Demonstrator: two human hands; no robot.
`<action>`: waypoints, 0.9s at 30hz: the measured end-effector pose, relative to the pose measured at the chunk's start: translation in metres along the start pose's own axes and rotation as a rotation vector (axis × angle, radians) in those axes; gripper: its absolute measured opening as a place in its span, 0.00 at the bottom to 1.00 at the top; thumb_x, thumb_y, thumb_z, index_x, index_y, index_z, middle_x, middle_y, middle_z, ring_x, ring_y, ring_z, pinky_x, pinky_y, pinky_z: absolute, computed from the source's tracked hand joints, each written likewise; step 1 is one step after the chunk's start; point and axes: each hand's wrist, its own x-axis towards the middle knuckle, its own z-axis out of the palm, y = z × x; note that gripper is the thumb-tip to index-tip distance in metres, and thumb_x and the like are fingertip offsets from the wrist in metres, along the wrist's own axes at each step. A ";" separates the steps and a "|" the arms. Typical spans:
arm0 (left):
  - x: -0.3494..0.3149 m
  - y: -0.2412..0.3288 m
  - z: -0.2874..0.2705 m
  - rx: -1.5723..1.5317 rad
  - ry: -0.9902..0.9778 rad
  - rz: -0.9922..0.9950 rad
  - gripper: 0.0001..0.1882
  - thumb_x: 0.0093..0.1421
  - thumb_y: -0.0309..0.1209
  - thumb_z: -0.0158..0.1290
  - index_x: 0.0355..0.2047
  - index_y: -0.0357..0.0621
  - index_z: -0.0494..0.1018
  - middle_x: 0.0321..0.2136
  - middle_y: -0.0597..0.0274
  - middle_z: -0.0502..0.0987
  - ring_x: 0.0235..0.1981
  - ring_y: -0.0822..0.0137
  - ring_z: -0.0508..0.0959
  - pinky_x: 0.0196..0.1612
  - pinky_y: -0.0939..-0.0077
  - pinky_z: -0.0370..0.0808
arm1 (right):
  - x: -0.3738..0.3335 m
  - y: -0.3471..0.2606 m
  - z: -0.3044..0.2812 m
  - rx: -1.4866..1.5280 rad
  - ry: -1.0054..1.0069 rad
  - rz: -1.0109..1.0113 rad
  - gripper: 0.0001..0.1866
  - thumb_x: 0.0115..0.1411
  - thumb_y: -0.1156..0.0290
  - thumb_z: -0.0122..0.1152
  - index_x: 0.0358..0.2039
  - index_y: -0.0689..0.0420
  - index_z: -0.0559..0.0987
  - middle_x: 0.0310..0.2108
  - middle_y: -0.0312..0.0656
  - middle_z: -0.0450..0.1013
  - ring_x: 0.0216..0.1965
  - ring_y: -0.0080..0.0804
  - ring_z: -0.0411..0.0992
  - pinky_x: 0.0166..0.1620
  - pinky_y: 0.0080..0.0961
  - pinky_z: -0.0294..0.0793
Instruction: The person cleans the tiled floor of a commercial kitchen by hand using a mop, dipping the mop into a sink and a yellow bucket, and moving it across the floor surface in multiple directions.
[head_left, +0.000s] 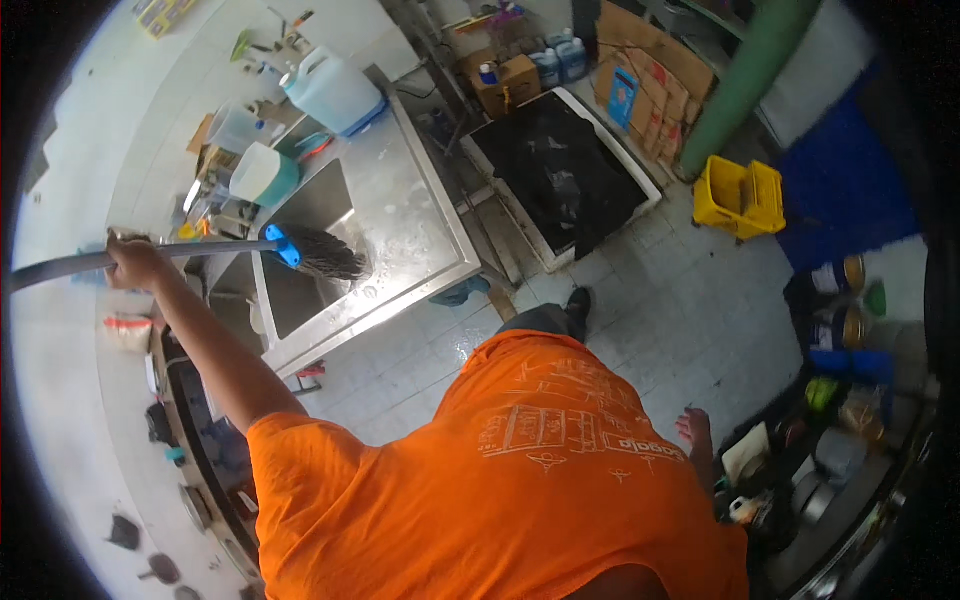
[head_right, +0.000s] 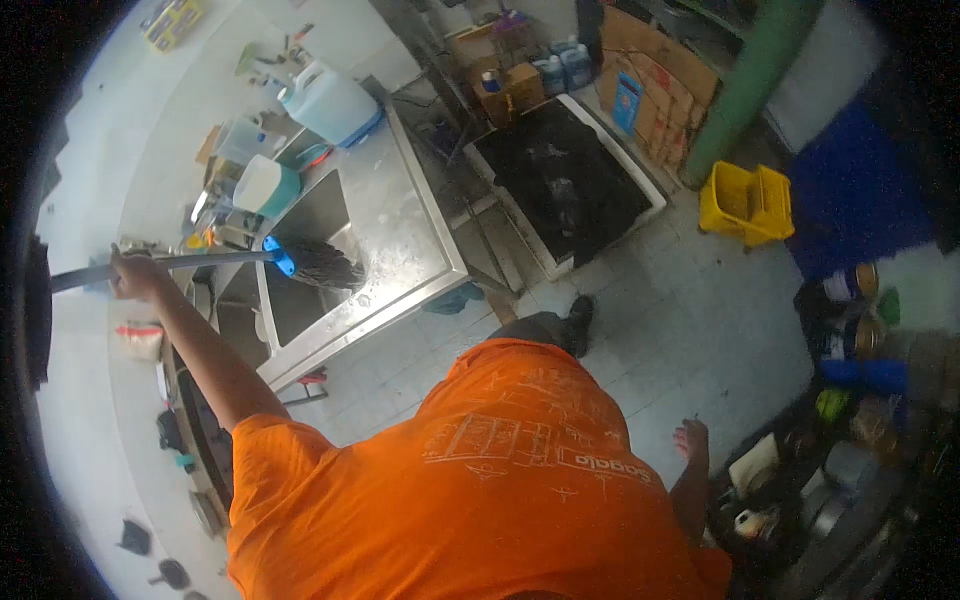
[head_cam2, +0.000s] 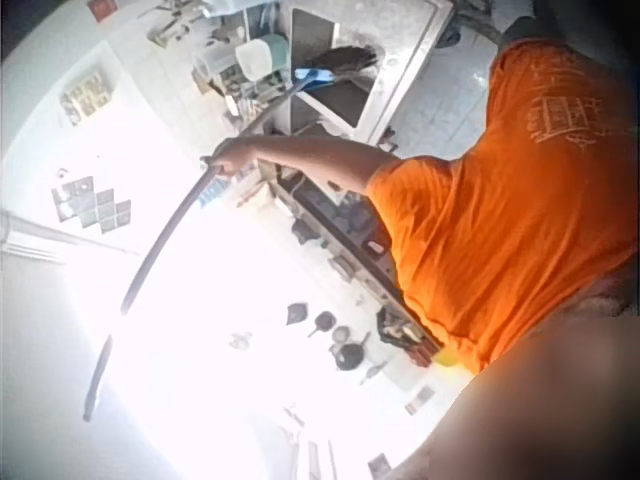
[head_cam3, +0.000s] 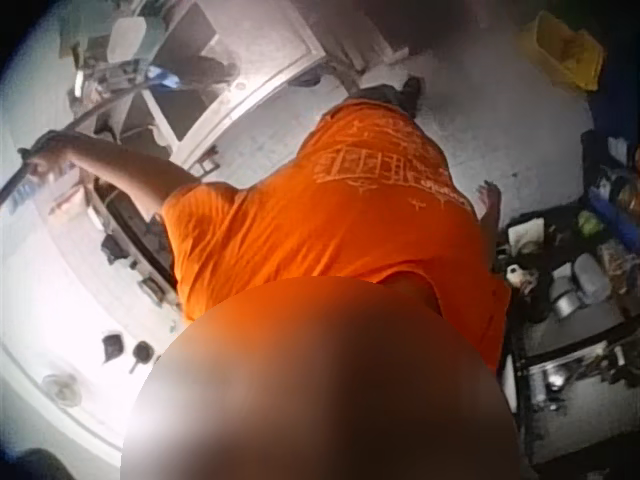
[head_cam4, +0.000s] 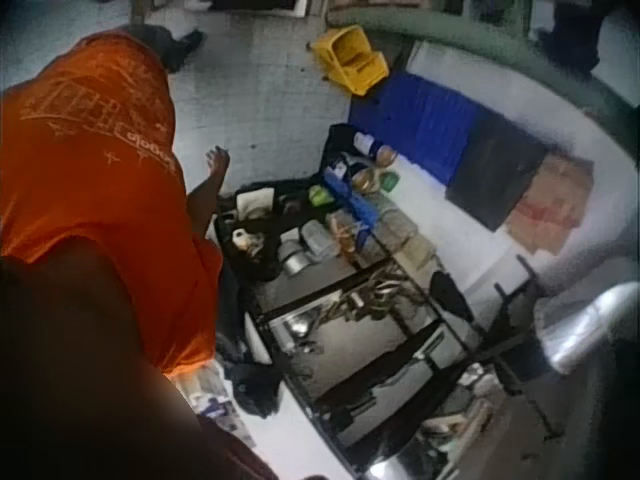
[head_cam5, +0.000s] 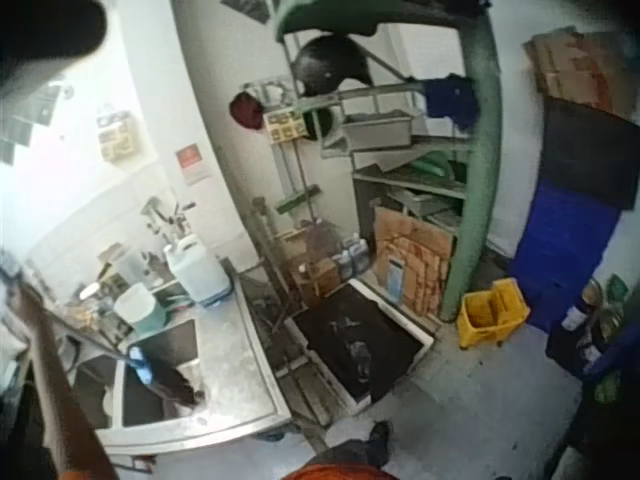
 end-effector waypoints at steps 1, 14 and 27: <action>0.009 -0.016 -0.009 -0.011 0.011 0.053 0.06 0.53 0.22 0.57 0.25 0.28 0.74 0.15 0.69 0.66 0.11 0.76 0.61 0.13 0.79 0.63 | 0.012 -0.009 -0.013 0.001 -0.029 0.043 0.15 0.63 0.62 0.54 0.46 0.57 0.73 0.36 0.46 0.74 0.35 0.38 0.74 0.30 0.37 0.72; -0.062 0.055 0.062 0.216 0.140 -0.066 0.15 0.55 0.24 0.53 0.14 0.42 0.62 0.09 0.65 0.62 0.08 0.73 0.59 0.12 0.78 0.55 | 0.132 -0.220 -0.046 -0.095 -0.283 -0.103 0.13 0.62 0.61 0.52 0.43 0.53 0.73 0.36 0.41 0.75 0.33 0.33 0.74 0.39 0.33 0.71; -0.043 0.027 0.020 0.305 -0.111 0.169 0.10 0.52 0.27 0.51 0.17 0.33 0.73 0.10 0.60 0.69 0.10 0.68 0.67 0.16 0.74 0.65 | 0.085 -0.293 -0.020 -0.562 -0.167 -0.212 0.07 0.60 0.65 0.53 0.37 0.51 0.73 0.31 0.37 0.74 0.28 0.28 0.74 0.31 0.29 0.69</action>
